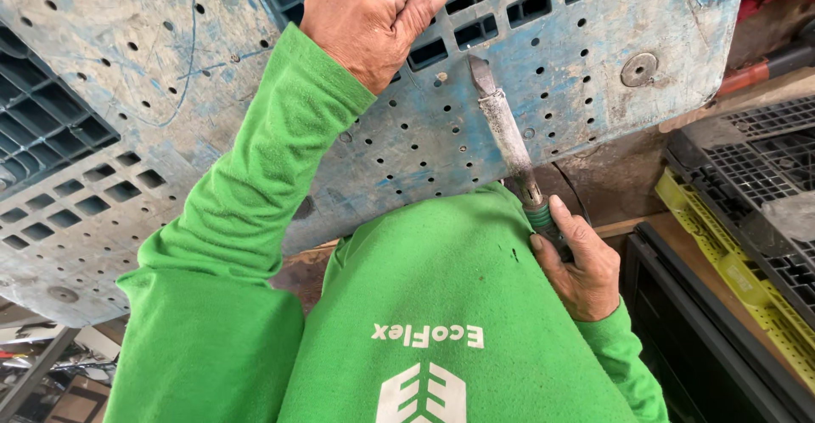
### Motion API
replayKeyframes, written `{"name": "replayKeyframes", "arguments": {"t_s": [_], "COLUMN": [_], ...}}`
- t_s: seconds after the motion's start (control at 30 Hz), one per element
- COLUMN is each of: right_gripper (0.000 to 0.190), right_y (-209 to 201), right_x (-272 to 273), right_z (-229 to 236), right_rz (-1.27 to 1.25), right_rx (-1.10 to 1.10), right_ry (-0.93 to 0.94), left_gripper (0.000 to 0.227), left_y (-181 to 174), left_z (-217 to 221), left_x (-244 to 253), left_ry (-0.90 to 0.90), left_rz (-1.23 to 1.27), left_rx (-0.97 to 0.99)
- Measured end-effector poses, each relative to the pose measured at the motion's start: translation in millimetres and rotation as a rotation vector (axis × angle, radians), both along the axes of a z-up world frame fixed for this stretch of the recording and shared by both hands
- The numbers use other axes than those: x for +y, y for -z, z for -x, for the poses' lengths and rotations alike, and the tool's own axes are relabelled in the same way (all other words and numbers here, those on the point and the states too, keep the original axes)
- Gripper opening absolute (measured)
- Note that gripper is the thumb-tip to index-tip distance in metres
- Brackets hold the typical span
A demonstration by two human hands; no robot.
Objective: The person uses a red power drill to create holes in a blue plastic pallet and then uses a soldering iron to melt and smooth the edges of the holes. The person works on multiple holes in sequence, switching between drilling and melting.
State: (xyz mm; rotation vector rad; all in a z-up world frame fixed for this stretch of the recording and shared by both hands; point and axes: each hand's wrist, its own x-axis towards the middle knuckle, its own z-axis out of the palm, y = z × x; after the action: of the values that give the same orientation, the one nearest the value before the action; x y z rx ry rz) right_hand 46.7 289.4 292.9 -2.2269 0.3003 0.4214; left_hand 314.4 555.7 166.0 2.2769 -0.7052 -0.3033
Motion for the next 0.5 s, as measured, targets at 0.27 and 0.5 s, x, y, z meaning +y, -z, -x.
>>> {"name": "replayKeyframes", "arguments": {"t_s": [0.27, 0.5], "right_gripper": [0.064, 0.069], "right_y": [-4.8, -13.6], "right_x": [4.4, 17.7], "right_z": [-8.6, -15.6], "right_rz": [-0.017, 0.104], "right_rx": [0.043, 0.100], "right_ry": [-0.011, -0.049], "left_gripper": [0.047, 0.055], "left_y": [0.3, 4.7], "left_z": [-8.5, -22.8], "left_x": [-1.3, -8.4], "left_ry": [0.007, 0.073], "left_rz": [0.032, -0.054], "left_rx": [0.262, 0.551]}}
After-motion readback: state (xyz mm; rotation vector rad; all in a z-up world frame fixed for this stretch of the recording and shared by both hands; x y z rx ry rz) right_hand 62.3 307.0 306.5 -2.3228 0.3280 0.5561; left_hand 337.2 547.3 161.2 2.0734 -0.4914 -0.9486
